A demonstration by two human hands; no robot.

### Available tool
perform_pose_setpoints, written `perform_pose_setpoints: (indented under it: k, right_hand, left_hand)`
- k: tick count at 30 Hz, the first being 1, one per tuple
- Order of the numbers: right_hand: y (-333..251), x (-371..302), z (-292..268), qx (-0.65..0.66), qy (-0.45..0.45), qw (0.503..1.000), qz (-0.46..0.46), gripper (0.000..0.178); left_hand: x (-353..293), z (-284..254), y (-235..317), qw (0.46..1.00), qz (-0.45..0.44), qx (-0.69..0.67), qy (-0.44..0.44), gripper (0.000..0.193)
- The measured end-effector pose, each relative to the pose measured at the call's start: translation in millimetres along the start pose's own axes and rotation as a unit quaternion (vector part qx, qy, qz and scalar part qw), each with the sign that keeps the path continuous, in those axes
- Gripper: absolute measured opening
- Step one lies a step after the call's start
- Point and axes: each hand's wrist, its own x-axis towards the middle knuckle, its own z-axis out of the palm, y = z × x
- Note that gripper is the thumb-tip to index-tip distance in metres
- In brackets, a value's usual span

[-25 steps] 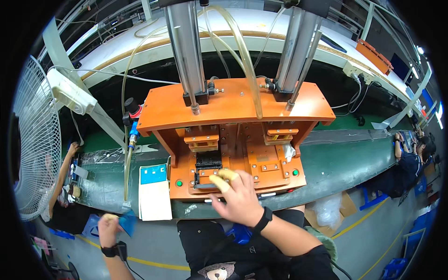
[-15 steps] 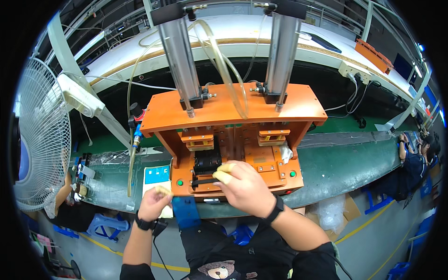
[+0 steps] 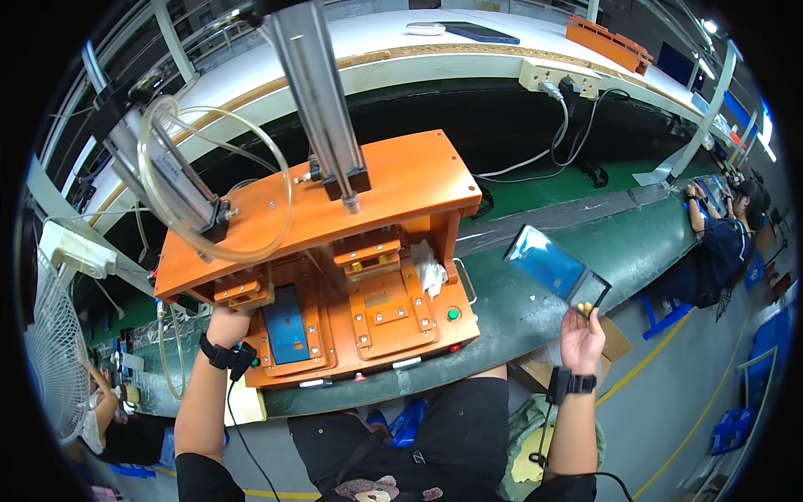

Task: Using a pneumatic press machine to assemble or stamp plastic housing parts on an industrial assembly line.

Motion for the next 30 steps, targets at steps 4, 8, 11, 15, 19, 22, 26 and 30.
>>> perform_pose_setpoints:
  k: [4,8,11,15,19,22,26,30]
  right_hand:
    - [27.7,131.8,-46.2,0.023,0.059,0.998,-0.02,0.028]
    - [91.9,254.3,-8.2,-0.035,0.139,0.99,-0.014,0.036]
    - [118.9,317.2,28.1,-0.256,0.16,0.953,0.022,0.047]
    - [142.6,372.0,48.0,-0.381,-0.01,0.917,0.12,0.048]
    - [211.7,326.6,59.4,-0.43,-0.07,0.895,0.101,0.048]
    - [236.9,291.6,75.1,-0.465,-0.11,0.875,0.071,0.048]
    - [235.9,272.9,95.0,-0.517,-0.152,0.842,0.017,0.048]
    - [219.6,255.4,109.0,-0.565,-0.198,0.8,-0.041,0.048]
  left_hand:
    - [18.5,-1.6,-22.2,0.964,0.098,0.242,-0.047,0.032]
    - [19.5,-20.1,-66.8,0.919,-0.122,-0.349,-0.135,0.036]
    - [27.5,-4.1,-63.0,0.844,-0.151,-0.51,-0.07,0.041]
    - [62.4,4.8,-52.1,0.894,-0.14,-0.422,-0.053,0.041]
    - [46.1,-11.4,-52.3,0.935,-0.14,-0.324,-0.037,0.041]
    - [38.3,-11.5,-48.4,0.957,-0.131,-0.256,-0.038,0.041]
    - [46.8,-7.1,-49.0,0.977,-0.111,-0.176,-0.051,0.042]
    - [25.8,-2.0,-47.5,0.99,-0.086,-0.097,-0.059,0.042]
